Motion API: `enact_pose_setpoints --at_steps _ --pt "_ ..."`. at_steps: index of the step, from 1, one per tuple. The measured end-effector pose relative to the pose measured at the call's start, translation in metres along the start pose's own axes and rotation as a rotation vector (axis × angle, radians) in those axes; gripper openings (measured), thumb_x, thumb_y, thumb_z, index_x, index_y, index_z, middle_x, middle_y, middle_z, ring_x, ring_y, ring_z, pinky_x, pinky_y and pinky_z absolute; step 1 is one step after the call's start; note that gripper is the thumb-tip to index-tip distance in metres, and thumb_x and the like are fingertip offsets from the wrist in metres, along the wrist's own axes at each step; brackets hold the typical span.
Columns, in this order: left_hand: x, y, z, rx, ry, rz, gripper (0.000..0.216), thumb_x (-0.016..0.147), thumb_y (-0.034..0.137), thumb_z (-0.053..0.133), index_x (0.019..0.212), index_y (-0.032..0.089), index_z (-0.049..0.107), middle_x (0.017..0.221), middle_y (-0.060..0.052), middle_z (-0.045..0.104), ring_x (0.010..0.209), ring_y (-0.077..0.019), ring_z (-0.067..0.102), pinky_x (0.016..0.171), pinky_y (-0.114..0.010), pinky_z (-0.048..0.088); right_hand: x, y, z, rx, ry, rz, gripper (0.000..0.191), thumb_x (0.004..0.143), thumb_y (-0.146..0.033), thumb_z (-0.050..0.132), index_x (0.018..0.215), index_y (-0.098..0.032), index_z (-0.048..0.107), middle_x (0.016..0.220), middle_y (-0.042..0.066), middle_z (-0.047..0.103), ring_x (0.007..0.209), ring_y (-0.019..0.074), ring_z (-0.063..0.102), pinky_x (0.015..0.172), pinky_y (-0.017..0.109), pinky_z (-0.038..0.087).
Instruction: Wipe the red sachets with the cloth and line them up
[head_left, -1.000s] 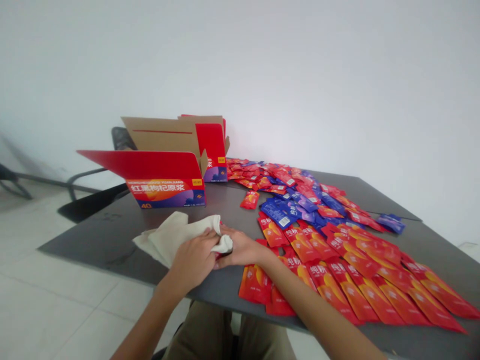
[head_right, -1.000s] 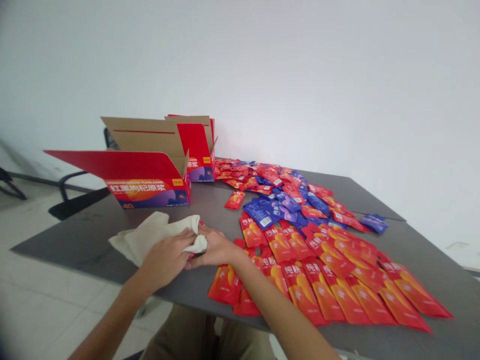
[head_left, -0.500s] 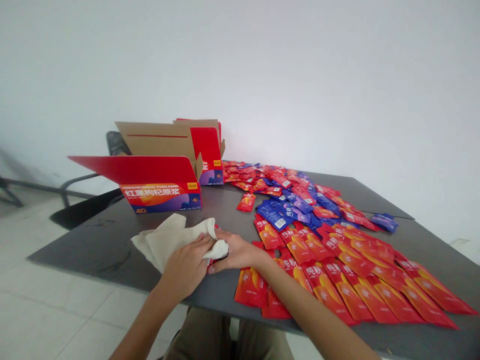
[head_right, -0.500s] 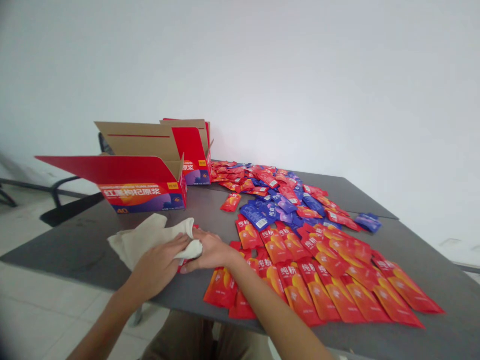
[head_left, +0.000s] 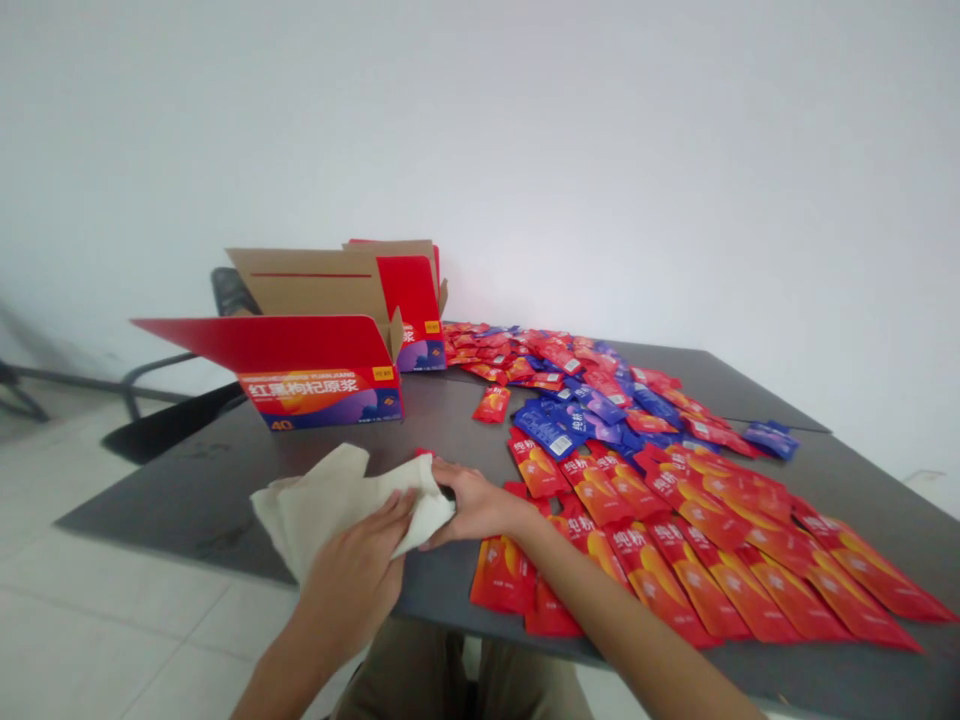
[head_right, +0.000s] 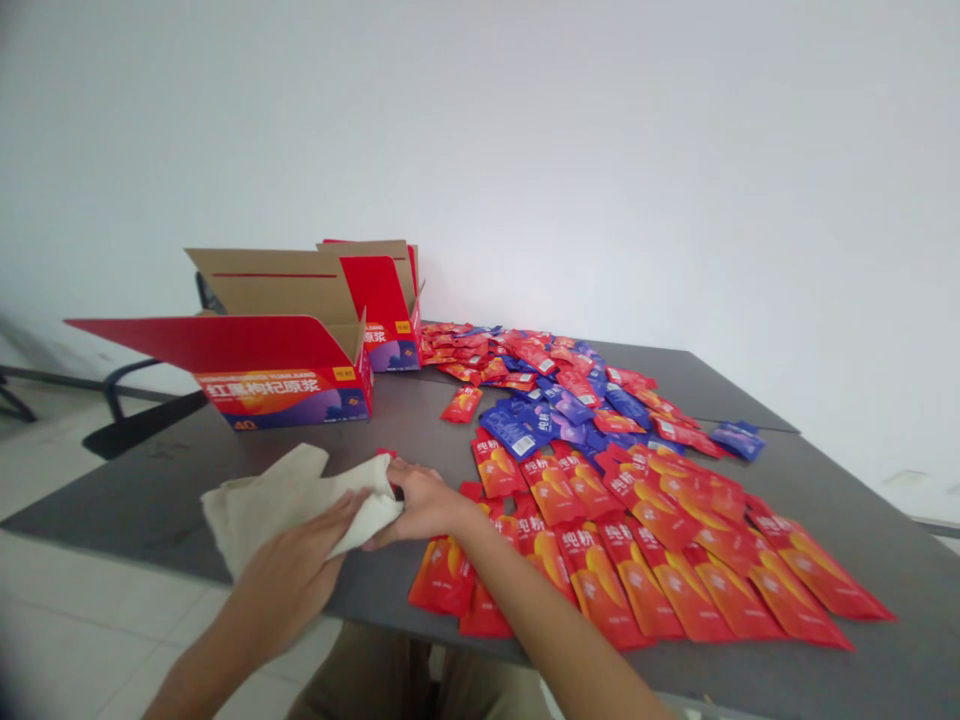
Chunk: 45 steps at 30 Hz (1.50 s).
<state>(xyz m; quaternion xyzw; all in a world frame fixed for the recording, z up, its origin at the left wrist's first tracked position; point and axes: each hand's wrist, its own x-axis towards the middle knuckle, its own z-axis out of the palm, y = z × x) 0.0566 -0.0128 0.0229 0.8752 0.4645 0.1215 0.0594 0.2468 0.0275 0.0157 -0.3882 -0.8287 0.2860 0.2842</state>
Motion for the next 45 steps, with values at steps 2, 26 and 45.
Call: enact_pose_setpoints --at_steps 2,26,45 --pt "-0.005 0.001 0.0 0.007 0.001 -0.014 0.054 0.082 0.01 0.037 0.132 0.02 0.053 0.143 -0.005 0.05 0.134 -0.0204 0.043 0.109 -0.035 0.039 0.0 0.001 0.0 -0.006 -0.002 -0.005 0.067 0.051 -0.034 0.087 0.112 -0.022 0.063 0.121 0.005 0.062 0.111 0.0249 0.058 0.1 0.037 0.042" --pt "-0.003 -0.001 0.001 0.004 -0.003 -0.006 0.054 0.083 0.01 0.037 0.135 0.018 0.05 0.144 -0.005 0.049 0.136 -0.0198 0.041 0.111 -0.035 0.037 0.0 -0.001 0.0 -0.005 -0.01 0.028 0.067 0.052 -0.038 0.086 0.113 -0.021 0.063 0.119 0.005 0.062 0.108 0.0245 0.059 0.098 0.037 0.042" --pt "0.025 0.011 -0.008 0.071 -0.009 -0.032 0.044 0.078 0.007 0.042 0.113 0.02 0.064 0.125 -0.007 0.065 0.129 -0.0228 0.05 0.103 -0.036 0.044 0.001 0.003 0.001 0.088 0.0 -0.015 0.069 0.059 -0.03 0.082 0.123 -0.025 0.056 0.113 0.0 0.065 0.106 0.0204 0.06 0.097 0.033 0.043"
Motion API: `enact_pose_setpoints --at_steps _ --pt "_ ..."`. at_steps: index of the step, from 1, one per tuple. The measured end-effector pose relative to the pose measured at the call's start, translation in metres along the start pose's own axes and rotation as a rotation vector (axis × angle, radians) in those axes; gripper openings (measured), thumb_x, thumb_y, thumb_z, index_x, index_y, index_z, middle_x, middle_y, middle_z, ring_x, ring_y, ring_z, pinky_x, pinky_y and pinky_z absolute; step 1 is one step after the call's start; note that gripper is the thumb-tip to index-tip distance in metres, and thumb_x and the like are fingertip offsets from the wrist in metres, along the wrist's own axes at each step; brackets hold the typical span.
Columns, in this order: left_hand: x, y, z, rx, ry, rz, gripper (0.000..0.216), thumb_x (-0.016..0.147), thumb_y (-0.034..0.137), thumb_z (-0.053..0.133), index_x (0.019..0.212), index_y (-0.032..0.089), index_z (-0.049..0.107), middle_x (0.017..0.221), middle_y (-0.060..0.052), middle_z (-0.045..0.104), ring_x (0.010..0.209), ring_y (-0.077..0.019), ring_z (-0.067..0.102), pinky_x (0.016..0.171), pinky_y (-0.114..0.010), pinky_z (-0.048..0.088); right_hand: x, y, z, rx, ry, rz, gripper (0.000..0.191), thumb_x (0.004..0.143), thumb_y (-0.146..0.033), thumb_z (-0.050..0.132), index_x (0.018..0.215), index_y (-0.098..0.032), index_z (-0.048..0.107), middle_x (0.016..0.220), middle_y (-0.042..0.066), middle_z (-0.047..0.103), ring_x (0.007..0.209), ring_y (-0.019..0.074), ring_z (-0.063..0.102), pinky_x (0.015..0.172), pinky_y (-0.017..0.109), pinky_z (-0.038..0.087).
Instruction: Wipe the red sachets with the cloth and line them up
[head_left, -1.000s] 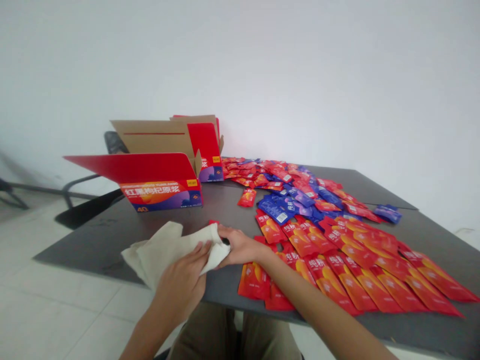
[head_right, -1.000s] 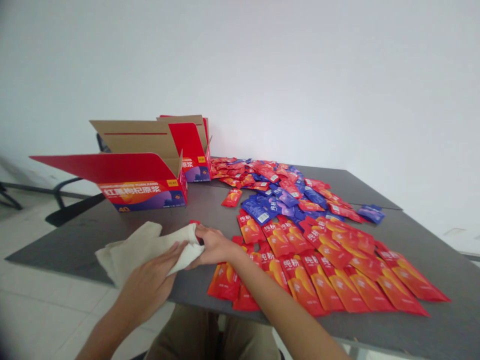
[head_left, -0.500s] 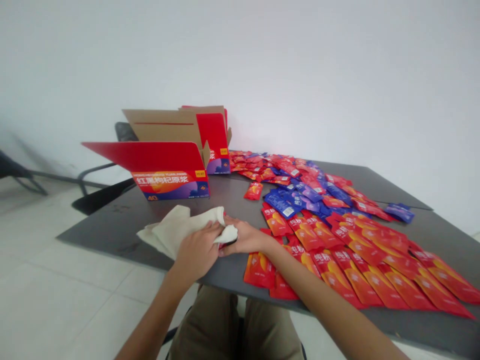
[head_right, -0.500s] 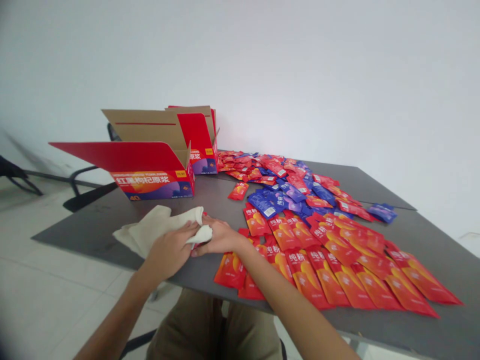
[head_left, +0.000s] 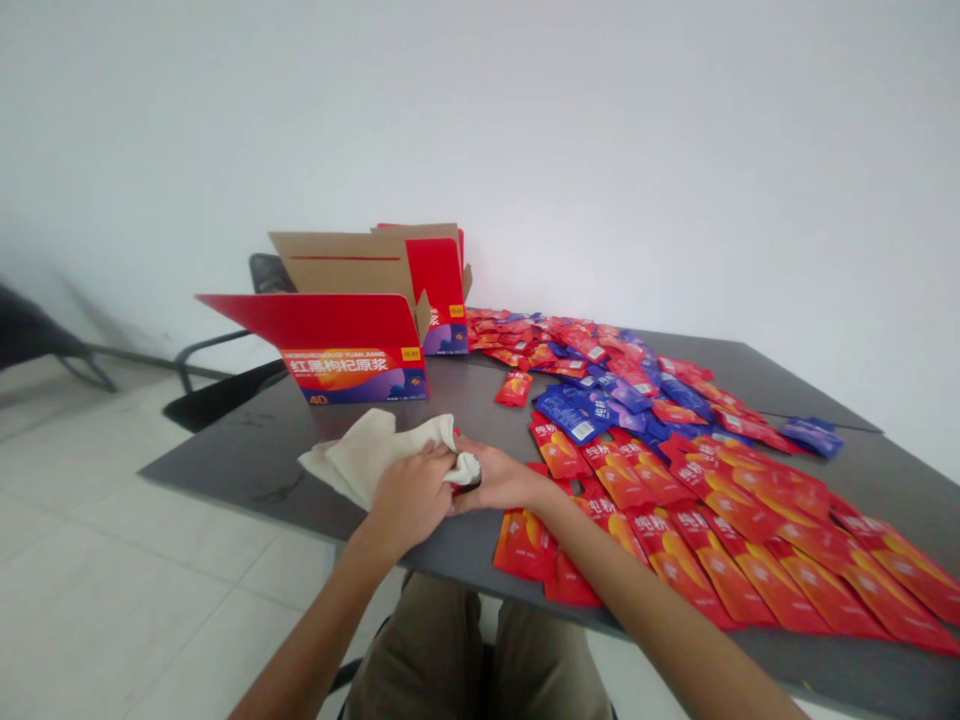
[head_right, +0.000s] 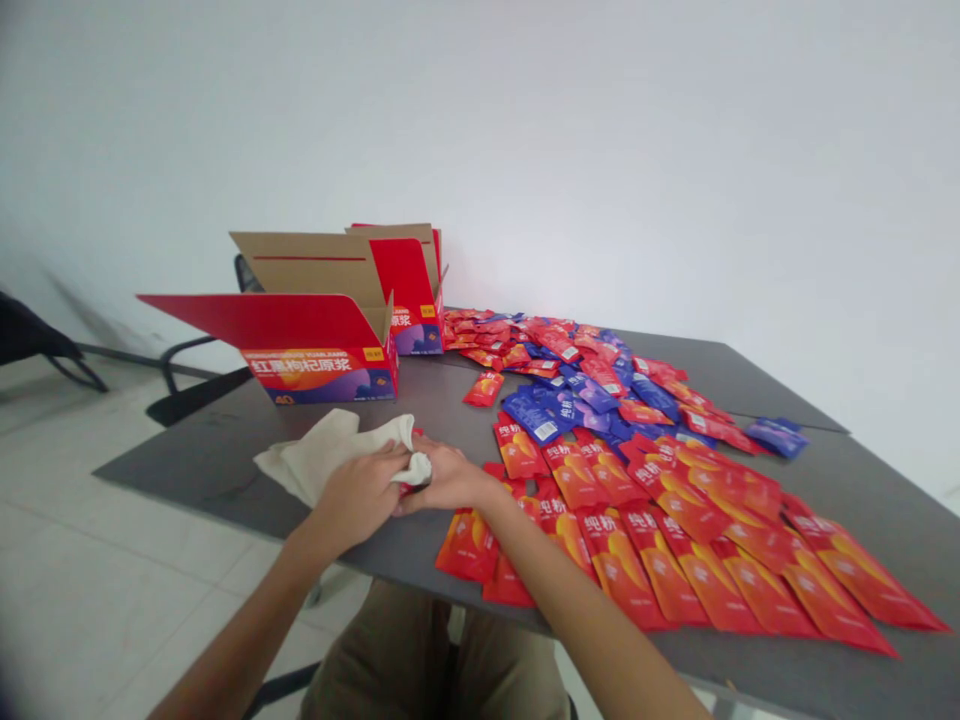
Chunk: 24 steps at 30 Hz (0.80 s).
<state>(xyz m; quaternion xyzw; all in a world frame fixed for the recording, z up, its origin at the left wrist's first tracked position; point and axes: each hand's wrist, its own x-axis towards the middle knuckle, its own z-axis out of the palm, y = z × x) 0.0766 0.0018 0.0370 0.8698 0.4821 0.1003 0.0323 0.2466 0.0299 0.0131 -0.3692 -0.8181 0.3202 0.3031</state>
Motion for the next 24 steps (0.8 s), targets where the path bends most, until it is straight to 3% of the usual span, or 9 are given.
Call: enact_pose_setpoints --at_steps 6,12,19,22,24 --pt "-0.03 -0.005 0.006 -0.044 0.001 0.014 0.052 0.082 0.01 0.039 0.133 0.018 0.051 0.142 -0.008 0.052 0.134 -0.0215 0.043 0.109 -0.037 0.039 -0.001 0.0 -0.001 -0.087 -0.009 0.012 0.068 0.052 -0.034 0.085 0.114 -0.022 0.062 0.121 0.005 0.062 0.11 0.0255 0.058 0.098 0.037 0.042" --pt "0.004 0.0 -0.001 -0.004 0.003 -0.005 0.04 0.079 0.008 0.041 0.109 0.019 0.065 0.121 -0.008 0.067 0.126 -0.0245 0.052 0.102 -0.038 0.045 0.0 -0.002 -0.001 -0.002 -0.002 0.015 0.065 0.058 -0.029 0.082 0.118 -0.025 0.058 0.113 -0.001 0.064 0.103 0.0192 0.061 0.095 0.031 0.044" --pt "-0.042 -0.005 0.011 -0.005 0.004 0.042 0.052 0.082 0.009 0.039 0.132 0.015 0.051 0.142 -0.009 0.051 0.134 -0.0228 0.043 0.109 -0.037 0.038 -0.001 -0.005 -0.001 -0.091 -0.012 0.029 0.067 0.05 -0.033 0.086 0.112 -0.021 0.062 0.12 0.006 0.062 0.112 0.0251 0.057 0.1 0.036 0.041" --pt "-0.022 -0.002 0.005 -0.008 0.022 0.003 0.05 0.082 0.008 0.039 0.128 0.018 0.054 0.138 -0.009 0.056 0.132 -0.023 0.046 0.105 -0.037 0.042 -0.001 -0.004 -0.002 -0.055 -0.01 -0.023 0.067 0.055 -0.03 0.084 0.117 -0.023 0.06 0.123 0.004 0.061 0.114 0.0228 0.056 0.101 0.034 0.04" --pt "-0.003 0.0 0.001 0.001 0.009 -0.016 0.042 0.081 0.008 0.041 0.116 0.019 0.062 0.125 -0.009 0.065 0.127 -0.0243 0.051 0.102 -0.038 0.045 -0.001 -0.003 -0.001 -0.027 -0.006 -0.016 0.066 0.057 -0.031 0.083 0.118 -0.024 0.058 0.117 0.001 0.063 0.109 0.0209 0.059 0.098 0.033 0.042"
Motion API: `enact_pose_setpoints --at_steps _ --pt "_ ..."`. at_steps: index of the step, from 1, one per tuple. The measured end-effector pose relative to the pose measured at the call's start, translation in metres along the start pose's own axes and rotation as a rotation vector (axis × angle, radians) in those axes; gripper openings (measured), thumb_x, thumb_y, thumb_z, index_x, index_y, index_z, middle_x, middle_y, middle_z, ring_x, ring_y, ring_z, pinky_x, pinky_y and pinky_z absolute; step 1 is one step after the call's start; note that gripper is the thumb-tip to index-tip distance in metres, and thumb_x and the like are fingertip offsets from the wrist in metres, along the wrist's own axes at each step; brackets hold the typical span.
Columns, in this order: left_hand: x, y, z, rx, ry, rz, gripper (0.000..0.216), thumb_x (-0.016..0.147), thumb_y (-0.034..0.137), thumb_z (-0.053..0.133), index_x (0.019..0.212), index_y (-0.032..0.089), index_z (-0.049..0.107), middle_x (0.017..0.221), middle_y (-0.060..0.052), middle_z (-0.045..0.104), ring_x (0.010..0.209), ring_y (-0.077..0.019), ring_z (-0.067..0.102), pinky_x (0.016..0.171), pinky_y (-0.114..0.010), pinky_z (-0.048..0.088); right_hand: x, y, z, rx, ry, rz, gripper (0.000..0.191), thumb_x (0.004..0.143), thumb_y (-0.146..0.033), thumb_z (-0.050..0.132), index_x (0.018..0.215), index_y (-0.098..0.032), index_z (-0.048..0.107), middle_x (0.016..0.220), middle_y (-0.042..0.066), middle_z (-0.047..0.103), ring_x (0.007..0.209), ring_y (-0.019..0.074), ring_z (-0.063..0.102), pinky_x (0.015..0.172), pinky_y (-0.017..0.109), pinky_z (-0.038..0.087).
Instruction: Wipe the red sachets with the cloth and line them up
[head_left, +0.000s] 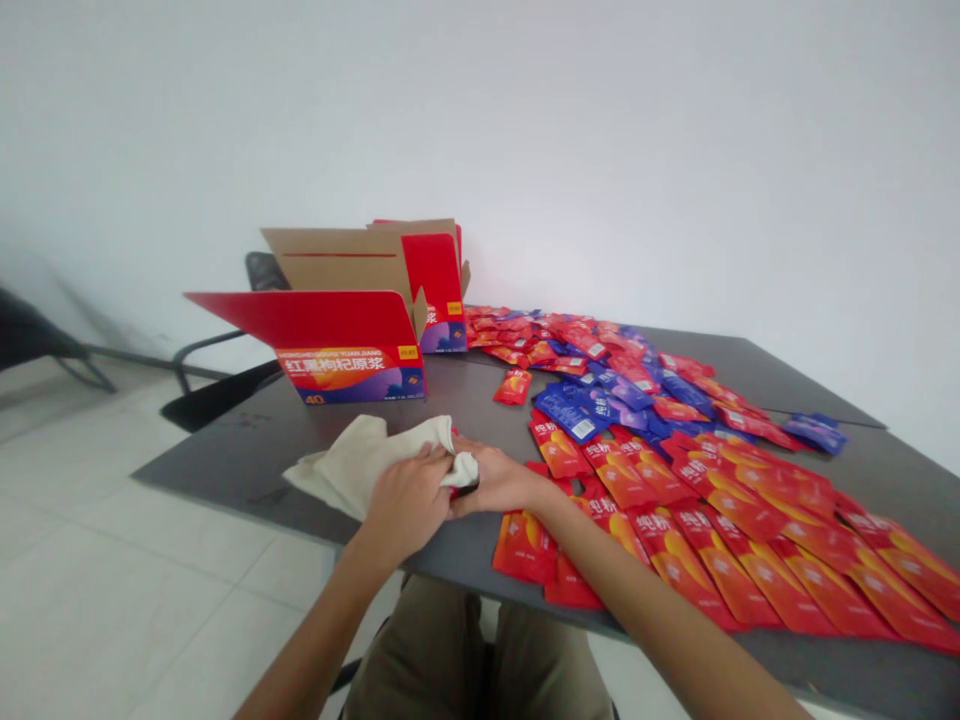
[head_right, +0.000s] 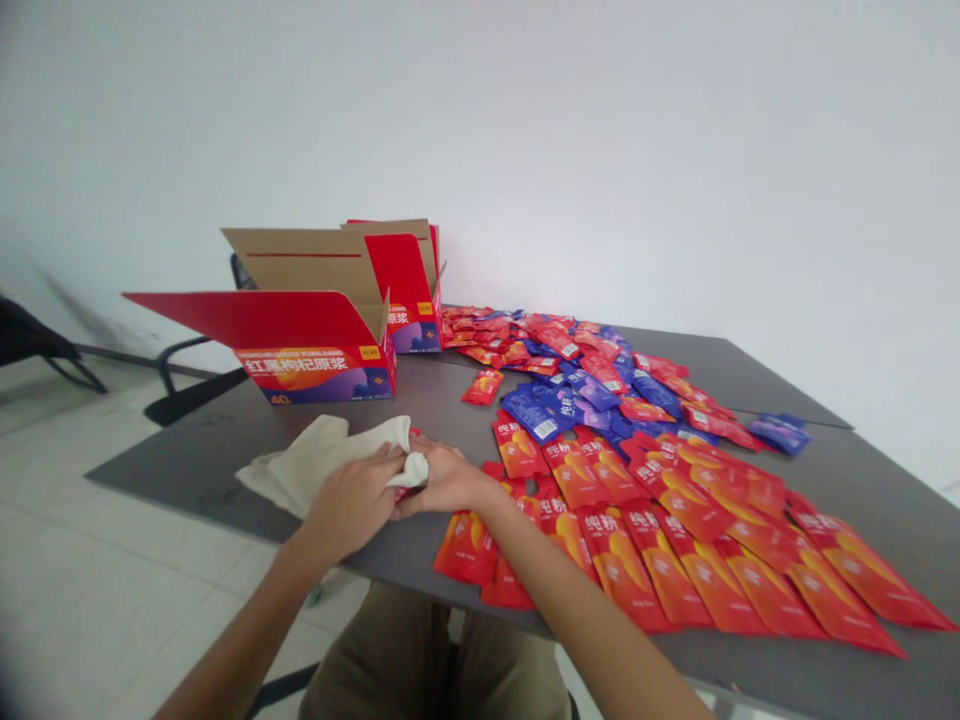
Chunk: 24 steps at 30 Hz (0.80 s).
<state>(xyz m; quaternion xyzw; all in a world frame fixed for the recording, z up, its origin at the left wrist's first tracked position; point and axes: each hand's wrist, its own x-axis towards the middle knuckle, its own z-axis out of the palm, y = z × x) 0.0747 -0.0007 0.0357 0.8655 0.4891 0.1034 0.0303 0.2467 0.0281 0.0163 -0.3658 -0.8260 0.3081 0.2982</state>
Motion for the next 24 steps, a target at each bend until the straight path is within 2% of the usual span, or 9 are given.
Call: enact_pose_setpoints --at_steps 2,5,8,13,19,21,24 --pt "0.006 -0.001 -0.001 -0.01 -0.013 0.02 0.04 0.08 0.008 0.041 0.111 0.02 0.064 0.12 -0.008 0.068 0.126 -0.0235 0.052 0.102 -0.037 0.045 0.0 0.0 0.001 0.004 0.002 0.025 0.068 0.058 -0.035 0.083 0.119 -0.024 0.057 0.114 0.0 0.065 0.104 0.0206 0.061 0.096 0.033 0.044" --pt "-0.01 -0.006 0.003 -0.044 -0.007 0.061 0.05 0.079 0.006 0.04 0.123 0.021 0.058 0.135 -0.005 0.058 0.133 -0.0205 0.044 0.108 -0.035 0.039 0.0 0.001 0.002 -0.04 0.008 0.033 0.07 0.054 -0.039 0.085 0.118 -0.024 0.059 0.118 0.003 0.063 0.11 0.0239 0.059 0.098 0.036 0.042" --pt "-0.02 -0.006 0.005 -0.046 -0.008 0.034 0.053 0.081 0.008 0.039 0.131 0.019 0.053 0.142 -0.007 0.051 0.135 -0.0212 0.042 0.109 -0.036 0.037 0.0 0.002 0.002 -0.066 0.002 0.016 0.068 0.052 -0.039 0.085 0.114 -0.023 0.062 0.119 0.004 0.063 0.116 0.026 0.056 0.101 0.038 0.04" --pt "0.001 0.002 -0.001 -0.022 -0.026 -0.001 0.041 0.079 0.008 0.042 0.112 0.021 0.064 0.123 -0.007 0.066 0.13 -0.0238 0.049 0.103 -0.038 0.043 0.0 0.001 0.002 -0.004 0.016 0.023 0.064 0.056 -0.032 0.083 0.115 -0.026 0.059 0.111 -0.001 0.065 0.102 0.0205 0.062 0.095 0.033 0.045" --pt "-0.022 -0.007 0.008 -0.039 0.014 0.054 0.052 0.08 0.008 0.04 0.129 0.02 0.055 0.14 -0.007 0.053 0.134 -0.0216 0.044 0.109 -0.036 0.038 0.0 0.0 0.001 -0.069 0.006 0.026 0.065 0.051 -0.041 0.085 0.109 -0.022 0.063 0.114 0.003 0.064 0.106 0.0245 0.06 0.095 0.036 0.044" --pt "-0.017 -0.007 0.006 -0.041 0.011 0.038 0.05 0.081 0.009 0.039 0.127 0.021 0.055 0.138 -0.006 0.056 0.133 -0.0217 0.045 0.107 -0.036 0.04 0.001 0.0 0.0 -0.063 0.008 0.014 0.063 0.053 -0.039 0.084 0.11 -0.023 0.063 0.113 0.002 0.065 0.105 0.0234 0.06 0.095 0.035 0.044" --pt "0.004 0.0 0.0 -0.009 0.004 -0.002 0.042 0.08 0.008 0.041 0.113 0.021 0.064 0.125 -0.008 0.065 0.126 -0.0244 0.052 0.1 -0.037 0.045 0.001 0.001 -0.001 -0.001 0.025 -0.008 0.061 0.057 -0.032 0.083 0.114 -0.025 0.061 0.114 -0.001 0.065 0.105 0.0203 0.061 0.095 0.031 0.044"
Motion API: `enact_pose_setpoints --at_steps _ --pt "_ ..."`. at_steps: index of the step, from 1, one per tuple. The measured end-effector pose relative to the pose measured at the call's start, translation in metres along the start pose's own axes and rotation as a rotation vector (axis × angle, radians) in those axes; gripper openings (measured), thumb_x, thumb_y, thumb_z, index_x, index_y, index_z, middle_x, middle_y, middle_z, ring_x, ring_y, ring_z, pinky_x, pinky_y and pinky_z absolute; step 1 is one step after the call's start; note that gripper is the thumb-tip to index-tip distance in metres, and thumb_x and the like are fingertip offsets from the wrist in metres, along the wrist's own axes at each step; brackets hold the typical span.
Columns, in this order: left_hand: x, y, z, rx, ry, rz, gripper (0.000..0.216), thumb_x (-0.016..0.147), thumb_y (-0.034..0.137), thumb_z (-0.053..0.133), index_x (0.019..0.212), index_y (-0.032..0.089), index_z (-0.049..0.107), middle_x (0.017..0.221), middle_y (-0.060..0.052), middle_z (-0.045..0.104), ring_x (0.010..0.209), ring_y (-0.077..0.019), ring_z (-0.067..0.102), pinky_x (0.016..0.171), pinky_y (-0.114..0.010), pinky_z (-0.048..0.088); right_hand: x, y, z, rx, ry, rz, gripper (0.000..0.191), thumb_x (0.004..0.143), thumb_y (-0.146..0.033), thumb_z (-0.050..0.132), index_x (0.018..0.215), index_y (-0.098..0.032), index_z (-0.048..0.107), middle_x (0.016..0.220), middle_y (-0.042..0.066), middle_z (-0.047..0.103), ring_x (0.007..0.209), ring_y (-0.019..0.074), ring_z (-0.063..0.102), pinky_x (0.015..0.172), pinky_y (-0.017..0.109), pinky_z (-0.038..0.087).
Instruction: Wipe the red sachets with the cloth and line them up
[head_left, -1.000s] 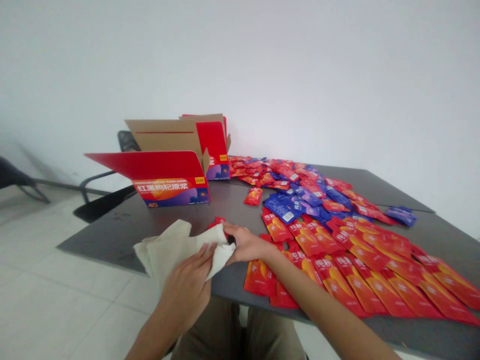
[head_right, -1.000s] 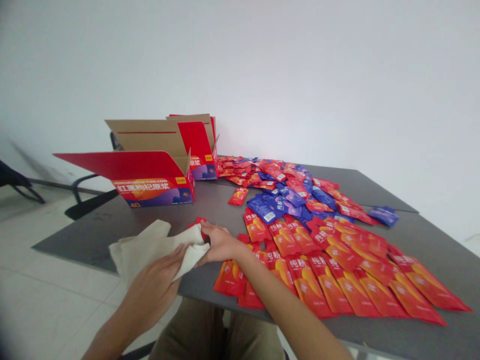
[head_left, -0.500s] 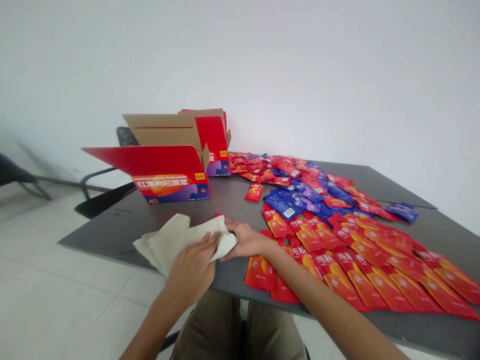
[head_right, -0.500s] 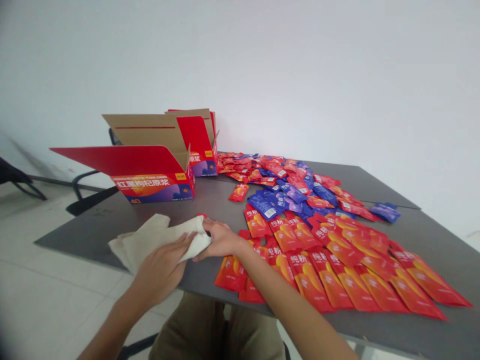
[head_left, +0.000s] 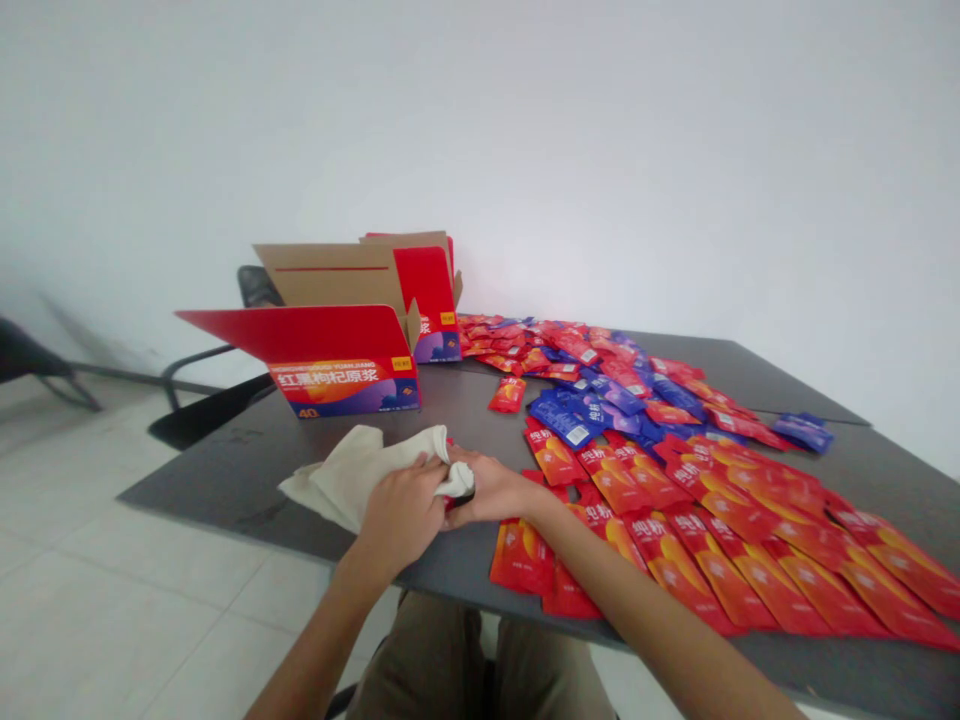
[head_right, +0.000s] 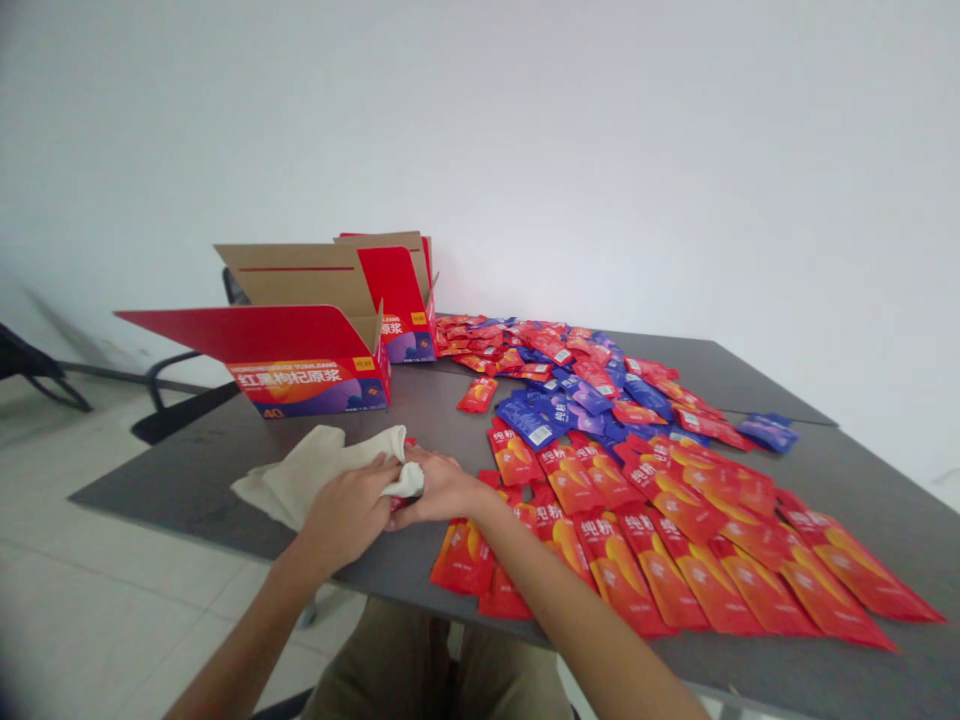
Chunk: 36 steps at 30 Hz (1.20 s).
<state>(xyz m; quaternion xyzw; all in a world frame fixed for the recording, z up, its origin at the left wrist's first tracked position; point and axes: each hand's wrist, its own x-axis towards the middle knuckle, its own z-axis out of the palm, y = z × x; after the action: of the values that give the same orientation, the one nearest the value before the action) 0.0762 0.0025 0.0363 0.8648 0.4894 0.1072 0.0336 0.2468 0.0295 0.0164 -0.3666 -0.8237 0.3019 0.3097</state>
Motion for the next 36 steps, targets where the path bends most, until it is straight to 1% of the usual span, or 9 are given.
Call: enact_pose_setpoints --at_steps 3,8,15,18,23,25,28,32,36 --pt "0.004 0.0 -0.001 0.006 -0.001 0.022 0.041 0.078 0.007 0.042 0.109 0.02 0.065 0.123 -0.008 0.066 0.126 -0.0237 0.052 0.102 -0.036 0.043 0.0 0.002 0.001 0.016 -0.026 0.013 0.061 0.059 -0.032 0.082 0.115 -0.026 0.061 0.118 0.0 0.064 0.109 0.0206 0.06 0.098 0.032 0.044" --pt "-0.026 -0.01 0.008 -0.024 0.02 0.057 0.057 0.079 0.006 0.039 0.133 0.021 0.051 0.141 -0.005 0.053 0.134 -0.0201 0.044 0.107 -0.034 0.039 0.001 0.008 0.006 -0.105 -0.065 0.096 0.077 0.051 -0.043 0.085 0.121 -0.027 0.06 0.142 0.008 0.05 0.137 0.0318 0.038 0.113 0.049 0.025" --pt "0.006 0.001 0.007 0.009 0.044 0.05 0.045 0.076 0.004 0.044 0.114 0.019 0.063 0.124 -0.007 0.065 0.129 -0.0234 0.049 0.107 -0.037 0.039 0.002 0.006 0.005 -0.054 -0.016 0.048 0.081 0.053 -0.029 0.085 0.128 -0.025 0.054 0.14 0.007 0.052 0.134 0.0279 0.044 0.114 0.044 0.028" --pt "0.004 -0.009 0.013 -0.033 0.082 0.101 0.051 0.077 0.004 0.042 0.124 0.017 0.057 0.135 -0.008 0.057 0.133 -0.0226 0.044 0.111 -0.038 0.037 0.0 0.001 0.004 -0.061 -0.02 0.074 0.086 0.052 -0.036 0.085 0.131 -0.025 0.052 0.142 0.008 0.05 0.134 0.0295 0.042 0.114 0.045 0.027" --pt "-0.024 -0.033 0.026 -0.106 0.044 0.194 0.056 0.084 0.01 0.037 0.139 0.02 0.044 0.149 -0.005 0.043 0.139 -0.0178 0.036 0.115 -0.038 0.033 -0.004 -0.001 0.007 -0.075 0.006 0.087 0.094 0.05 -0.045 0.085 0.135 -0.026 0.049 0.14 0.009 0.051 0.132 0.0295 0.045 0.112 0.044 0.03" --pt "-0.027 -0.031 0.03 -0.098 0.052 0.157 0.058 0.084 0.009 0.036 0.14 0.02 0.042 0.15 -0.006 0.041 0.139 -0.018 0.035 0.115 -0.04 0.033 -0.005 0.003 0.009 -0.075 0.002 0.081 0.096 0.049 -0.043 0.085 0.136 -0.028 0.048 0.141 0.008 0.051 0.132 0.0297 0.044 0.112 0.045 0.028" --pt "-0.012 -0.019 0.031 -0.084 0.082 0.097 0.061 0.077 0.004 0.038 0.137 0.016 0.048 0.147 -0.008 0.045 0.139 -0.0206 0.036 0.115 -0.041 0.032 -0.005 0.008 0.012 -0.092 0.0 0.131 0.104 0.046 -0.038 0.086 0.14 -0.026 0.044 0.146 0.011 0.044 0.137 0.0337 0.037 0.114 0.05 0.023" --pt "0.008 -0.012 0.028 -0.107 0.089 0.093 0.061 0.072 0.003 0.04 0.131 0.015 0.054 0.14 -0.008 0.053 0.136 -0.0214 0.041 0.115 -0.038 0.033 -0.003 0.004 0.011 -0.052 0.078 0.075 0.091 0.049 -0.028 0.083 0.134 -0.022 0.05 0.137 0.009 0.054 0.126 0.0283 0.05 0.11 0.041 0.035" --pt "-0.017 -0.022 0.03 -0.121 0.065 0.107 0.06 0.077 0.007 0.04 0.134 0.02 0.051 0.145 -0.005 0.047 0.137 -0.0191 0.039 0.115 -0.036 0.033 -0.002 0.0 0.009 -0.052 0.09 0.033 0.076 0.047 -0.032 0.085 0.118 -0.023 0.061 0.122 0.005 0.062 0.114 0.0262 0.057 0.104 0.038 0.04"
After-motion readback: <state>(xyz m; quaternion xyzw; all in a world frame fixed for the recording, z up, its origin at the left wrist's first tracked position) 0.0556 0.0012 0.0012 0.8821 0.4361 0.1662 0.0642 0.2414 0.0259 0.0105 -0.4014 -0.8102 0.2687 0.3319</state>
